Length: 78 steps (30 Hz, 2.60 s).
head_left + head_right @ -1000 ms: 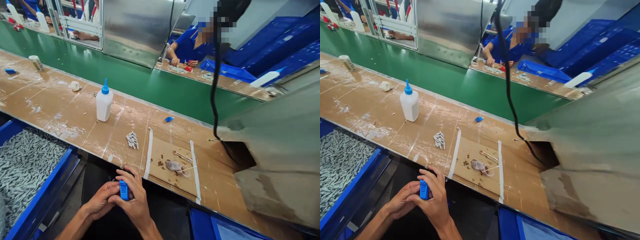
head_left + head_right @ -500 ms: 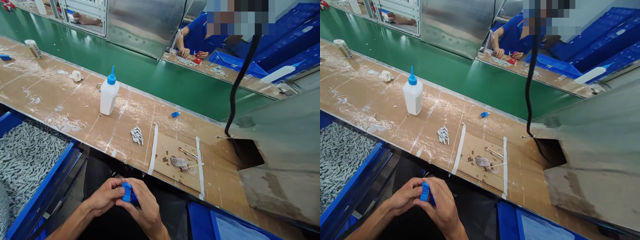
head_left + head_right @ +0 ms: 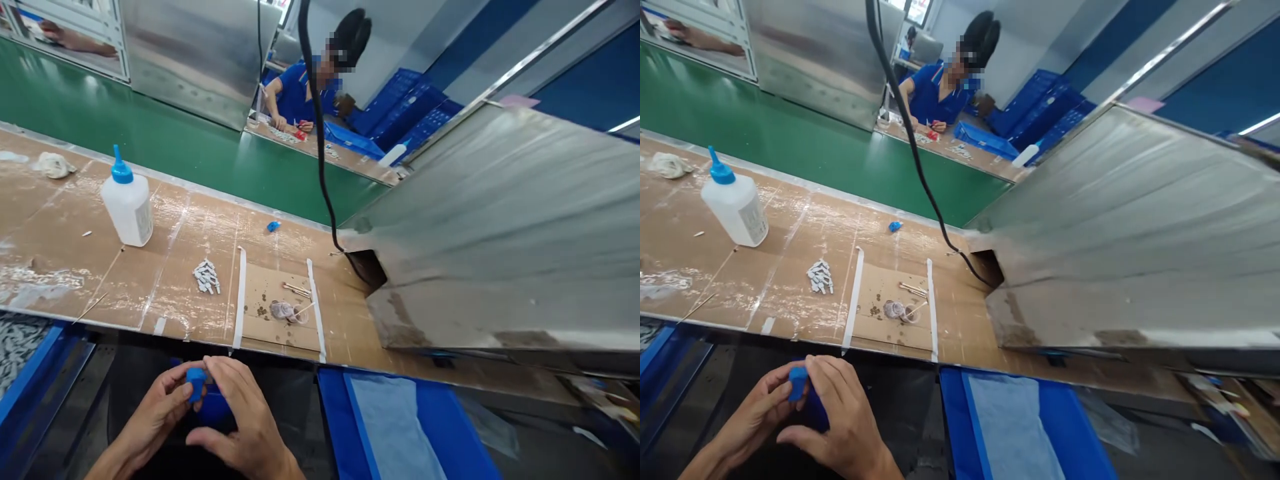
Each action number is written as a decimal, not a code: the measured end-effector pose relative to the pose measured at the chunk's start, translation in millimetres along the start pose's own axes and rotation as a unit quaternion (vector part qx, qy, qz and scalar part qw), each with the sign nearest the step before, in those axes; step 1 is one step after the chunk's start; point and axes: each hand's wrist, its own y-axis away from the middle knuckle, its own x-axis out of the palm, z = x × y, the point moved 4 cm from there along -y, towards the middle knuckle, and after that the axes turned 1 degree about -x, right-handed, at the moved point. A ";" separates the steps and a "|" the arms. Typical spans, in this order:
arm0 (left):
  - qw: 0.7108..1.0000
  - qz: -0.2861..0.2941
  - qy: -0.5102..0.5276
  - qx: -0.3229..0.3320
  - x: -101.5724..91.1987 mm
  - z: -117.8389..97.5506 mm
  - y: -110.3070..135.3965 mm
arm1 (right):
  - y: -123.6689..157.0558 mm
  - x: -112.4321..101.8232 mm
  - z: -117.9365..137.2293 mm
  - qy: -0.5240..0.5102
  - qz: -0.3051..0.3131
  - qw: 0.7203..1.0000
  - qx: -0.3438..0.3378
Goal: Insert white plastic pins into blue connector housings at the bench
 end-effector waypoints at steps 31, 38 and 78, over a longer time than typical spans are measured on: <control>0.985 0.036 -0.121 0.118 10.4 -28.4 3.5 | -107.3 3.7 -94.8 0.031 0.026 0.975 0.218; 0.991 0.009 -0.090 0.094 10.0 -23.6 2.7 | -76.5 -34.0 -77.6 -0.085 -0.061 0.956 0.274; 0.934 0.031 -0.286 0.213 35.3 -43.3 12.4 | 8.9 -47.0 -9.3 -0.201 -0.062 0.951 0.226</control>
